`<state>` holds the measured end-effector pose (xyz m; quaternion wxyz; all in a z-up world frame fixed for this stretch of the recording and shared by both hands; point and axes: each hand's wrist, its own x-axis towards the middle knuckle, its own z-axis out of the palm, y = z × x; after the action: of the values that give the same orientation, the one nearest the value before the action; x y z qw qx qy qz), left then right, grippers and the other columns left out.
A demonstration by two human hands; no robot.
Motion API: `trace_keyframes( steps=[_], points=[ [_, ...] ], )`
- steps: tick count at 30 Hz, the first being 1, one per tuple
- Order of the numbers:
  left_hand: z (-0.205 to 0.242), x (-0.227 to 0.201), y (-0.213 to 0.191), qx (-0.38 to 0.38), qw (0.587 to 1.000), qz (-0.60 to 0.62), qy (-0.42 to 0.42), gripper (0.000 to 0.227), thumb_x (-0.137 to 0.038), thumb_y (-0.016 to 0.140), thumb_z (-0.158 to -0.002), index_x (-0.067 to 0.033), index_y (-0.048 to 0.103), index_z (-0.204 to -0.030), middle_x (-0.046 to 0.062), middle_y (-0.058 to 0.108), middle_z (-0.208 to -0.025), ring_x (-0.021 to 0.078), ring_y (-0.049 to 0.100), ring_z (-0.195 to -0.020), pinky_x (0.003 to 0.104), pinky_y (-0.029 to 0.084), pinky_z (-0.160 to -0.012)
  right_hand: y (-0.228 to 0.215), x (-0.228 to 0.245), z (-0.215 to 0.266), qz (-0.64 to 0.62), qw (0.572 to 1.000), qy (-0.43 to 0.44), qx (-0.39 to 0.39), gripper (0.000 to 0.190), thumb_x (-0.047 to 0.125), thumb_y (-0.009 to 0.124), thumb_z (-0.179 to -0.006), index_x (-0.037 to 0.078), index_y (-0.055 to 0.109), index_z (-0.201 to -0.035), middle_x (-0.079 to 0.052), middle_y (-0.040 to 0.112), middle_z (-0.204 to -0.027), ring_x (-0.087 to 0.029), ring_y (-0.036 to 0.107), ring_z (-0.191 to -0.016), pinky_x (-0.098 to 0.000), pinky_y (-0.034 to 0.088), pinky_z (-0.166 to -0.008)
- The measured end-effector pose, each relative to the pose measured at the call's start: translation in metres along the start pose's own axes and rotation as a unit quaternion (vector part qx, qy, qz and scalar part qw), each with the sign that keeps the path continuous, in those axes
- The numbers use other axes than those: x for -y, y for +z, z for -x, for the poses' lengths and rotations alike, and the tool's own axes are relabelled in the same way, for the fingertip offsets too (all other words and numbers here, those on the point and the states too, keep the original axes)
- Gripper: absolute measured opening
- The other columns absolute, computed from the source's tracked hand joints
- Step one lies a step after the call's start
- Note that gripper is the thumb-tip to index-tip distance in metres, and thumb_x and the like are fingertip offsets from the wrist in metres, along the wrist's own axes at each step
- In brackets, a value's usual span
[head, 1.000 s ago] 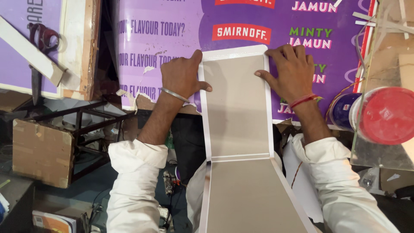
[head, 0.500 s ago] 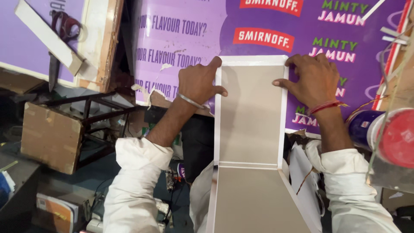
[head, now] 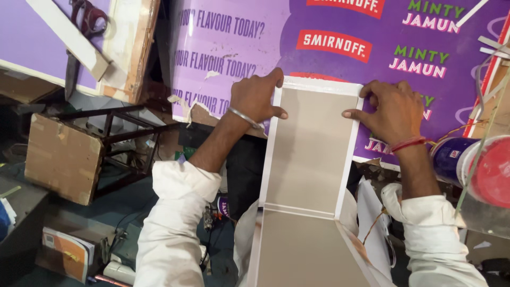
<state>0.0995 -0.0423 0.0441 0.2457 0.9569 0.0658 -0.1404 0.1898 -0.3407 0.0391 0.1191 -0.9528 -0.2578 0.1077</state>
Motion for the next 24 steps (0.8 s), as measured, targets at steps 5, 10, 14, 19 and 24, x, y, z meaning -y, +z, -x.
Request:
trace_keyframes(
  steps=[5,10,14,19,24],
  points=[
    [0.028,0.006,0.019,-0.15,0.982,0.011,0.114,0.08,-0.04,0.096,-0.065,-0.0225,0.053,-0.13,0.009,0.07,-0.1,0.0337,0.07,-0.087,0.045,0.053,-0.065,0.022,-0.01,0.025,0.021,0.995,-0.051,-0.079,0.056,0.06,0.09,-0.079,0.014,0.073,-0.107,-0.001,0.065,-0.102,-0.026,0.055,-0.106,-0.046,0.039,-0.093],
    [0.029,0.006,0.035,-0.235,0.955,0.161,0.087,0.101,-0.028,0.094,-0.069,-0.0077,0.039,-0.151,0.011,0.066,-0.115,0.0317,0.067,-0.091,0.041,0.056,-0.076,0.038,-0.019,0.03,-0.048,0.99,-0.053,-0.121,0.069,0.058,0.088,-0.083,0.013,0.069,-0.131,-0.007,0.06,-0.121,-0.03,0.049,-0.117,-0.0466,0.037,-0.103],
    [0.0,0.018,0.046,-0.075,0.894,0.439,0.041,0.081,-0.013,0.09,-0.076,-0.0015,0.047,-0.144,0.011,0.071,-0.113,0.0171,0.07,-0.089,0.031,0.06,-0.077,0.042,-0.027,0.02,-0.116,0.974,-0.117,-0.158,0.099,0.062,0.086,-0.078,0.002,0.052,-0.15,-0.013,0.054,-0.14,-0.032,0.048,-0.126,-0.0486,0.034,-0.105],
    [-0.018,0.032,0.036,0.08,0.913,0.4,0.033,0.04,-0.009,0.086,-0.08,0.0003,0.071,-0.115,0.012,0.077,-0.106,0.0151,0.075,-0.092,0.029,0.062,-0.082,0.026,-0.033,-0.004,-0.131,0.981,-0.129,-0.057,0.092,0.062,0.09,-0.067,0.012,0.066,-0.14,-0.006,0.065,-0.126,-0.028,0.053,-0.115,-0.0473,0.033,-0.096],
    [-0.007,0.024,0.03,-0.068,0.981,0.104,0.146,0.043,-0.023,0.095,-0.074,-0.0036,0.071,-0.104,0.011,0.068,-0.096,0.0312,0.068,-0.086,0.04,0.053,-0.073,0.023,-0.026,-0.023,-0.08,0.987,-0.142,0.01,0.07,0.063,0.092,-0.065,0.014,0.074,-0.112,0.0,0.068,-0.106,-0.024,0.054,-0.105,-0.0428,0.036,-0.091]
  ],
)
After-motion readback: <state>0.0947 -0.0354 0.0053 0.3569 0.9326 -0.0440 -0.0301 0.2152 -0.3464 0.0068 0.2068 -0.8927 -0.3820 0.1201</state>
